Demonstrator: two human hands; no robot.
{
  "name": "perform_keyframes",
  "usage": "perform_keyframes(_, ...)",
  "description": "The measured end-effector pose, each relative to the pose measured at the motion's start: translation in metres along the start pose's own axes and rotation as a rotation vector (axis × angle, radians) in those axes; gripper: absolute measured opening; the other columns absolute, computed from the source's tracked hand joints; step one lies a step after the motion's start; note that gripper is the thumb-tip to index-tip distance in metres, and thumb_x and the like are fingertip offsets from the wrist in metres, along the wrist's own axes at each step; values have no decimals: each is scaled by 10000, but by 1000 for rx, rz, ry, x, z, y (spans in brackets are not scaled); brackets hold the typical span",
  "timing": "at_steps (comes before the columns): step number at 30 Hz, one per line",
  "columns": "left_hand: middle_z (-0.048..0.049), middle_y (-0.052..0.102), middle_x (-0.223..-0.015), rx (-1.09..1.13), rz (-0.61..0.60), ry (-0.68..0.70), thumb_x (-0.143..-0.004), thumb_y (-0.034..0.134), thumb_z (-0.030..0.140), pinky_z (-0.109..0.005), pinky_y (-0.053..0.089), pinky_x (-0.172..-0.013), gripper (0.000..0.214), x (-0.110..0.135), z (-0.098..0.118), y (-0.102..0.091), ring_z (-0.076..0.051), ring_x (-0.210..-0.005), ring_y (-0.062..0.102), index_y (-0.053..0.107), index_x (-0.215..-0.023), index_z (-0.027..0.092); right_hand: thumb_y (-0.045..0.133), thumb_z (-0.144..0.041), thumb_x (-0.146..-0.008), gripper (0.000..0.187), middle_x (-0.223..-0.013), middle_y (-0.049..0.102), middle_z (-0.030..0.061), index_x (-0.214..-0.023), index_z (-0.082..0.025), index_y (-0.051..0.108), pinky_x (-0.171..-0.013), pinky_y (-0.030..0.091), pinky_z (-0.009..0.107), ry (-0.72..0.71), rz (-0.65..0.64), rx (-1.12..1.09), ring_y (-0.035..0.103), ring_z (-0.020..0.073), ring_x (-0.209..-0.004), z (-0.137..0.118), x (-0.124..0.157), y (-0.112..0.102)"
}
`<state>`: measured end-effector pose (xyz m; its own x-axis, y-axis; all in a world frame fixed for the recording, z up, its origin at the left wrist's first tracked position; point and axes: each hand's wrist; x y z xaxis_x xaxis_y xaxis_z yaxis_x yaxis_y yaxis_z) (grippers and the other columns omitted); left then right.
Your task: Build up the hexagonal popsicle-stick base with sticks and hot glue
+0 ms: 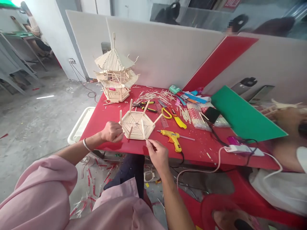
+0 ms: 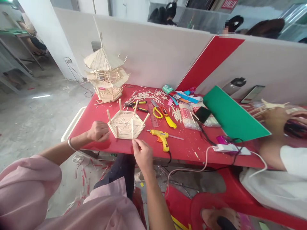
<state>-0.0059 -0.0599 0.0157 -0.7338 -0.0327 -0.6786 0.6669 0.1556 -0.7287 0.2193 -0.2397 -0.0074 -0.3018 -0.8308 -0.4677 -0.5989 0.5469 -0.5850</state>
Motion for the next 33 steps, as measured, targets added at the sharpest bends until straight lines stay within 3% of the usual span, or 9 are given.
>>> perform_keyframes(4, -35, 604, -590, -145, -145, -300, -981, 479, 297, -317, 369, -532, 400, 35, 27, -23, -170, -577, 544, 578, -603, 213, 492, -435, -1025, 389, -877, 803, 111, -984, -181, 784, -736, 579, 324, 30, -42, 4, 760, 237, -786, 12, 7, 15)
perform_keyframes(7, -104, 766, -1038, -183, -211, -538, -1012, 479, 364, -382, 533, -841, 310, 68, 50, -32, -246, -993, 688, 738, -984, 196, 471, -404, -1018, 384, -907, 804, 121, -968, -187, 784, -766, 572, 340, 19, -36, 11, 761, 254, -830, 15, 14, 26)
perform_keyframes(10, -118, 709, -1324, -205, -215, -721, -1032, 439, 414, -448, 507, -1053, 392, 92, 64, -30, -287, -1249, 637, 713, -1224, 209, 475, -364, -1007, 351, -949, 800, 120, -982, -201, 784, -784, 555, 342, 15, -49, 38, 753, 264, -879, 16, 21, 29)
perform_keyframes(17, -114, 667, -1413, -341, -185, -852, -1038, 418, 452, -494, 447, -1136, 451, 92, 78, -8, -326, -1344, 590, 704, -1277, 197, 533, -301, -991, 262, -997, 784, 86, -1022, -222, 781, -763, 499, 292, 12, -114, 135, 730, 230, -894, 23, 29, 19)
perform_keyframes(25, -94, 644, -1450, -406, -114, -827, -1046, 407, 396, -467, 402, -1162, 435, 99, 98, 5, -299, -1365, 588, 686, -1319, 202, 563, -259, -990, 222, -927, 743, 64, -968, -223, 781, -674, 389, 269, -2, -100, 263, 678, 188, -807, 16, 31, 25)
perform_keyframes(33, -100, 674, -1408, -388, -7, -807, -1015, 460, 337, -490, 422, -1147, 393, 103, 97, 12, -305, -1345, 611, 688, -1316, 229, 564, -243, -985, 210, -904, 714, 61, -952, -232, 771, -642, 339, 274, 24, -67, 363, 630, 179, -790, 6, 31, 28)
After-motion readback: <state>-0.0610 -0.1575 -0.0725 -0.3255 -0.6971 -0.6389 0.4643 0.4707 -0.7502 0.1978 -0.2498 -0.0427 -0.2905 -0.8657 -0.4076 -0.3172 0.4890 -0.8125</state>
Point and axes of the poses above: each hand's wrist, its own x-axis away from the middle knuckle, its own y-axis out of the palm, z = x × y
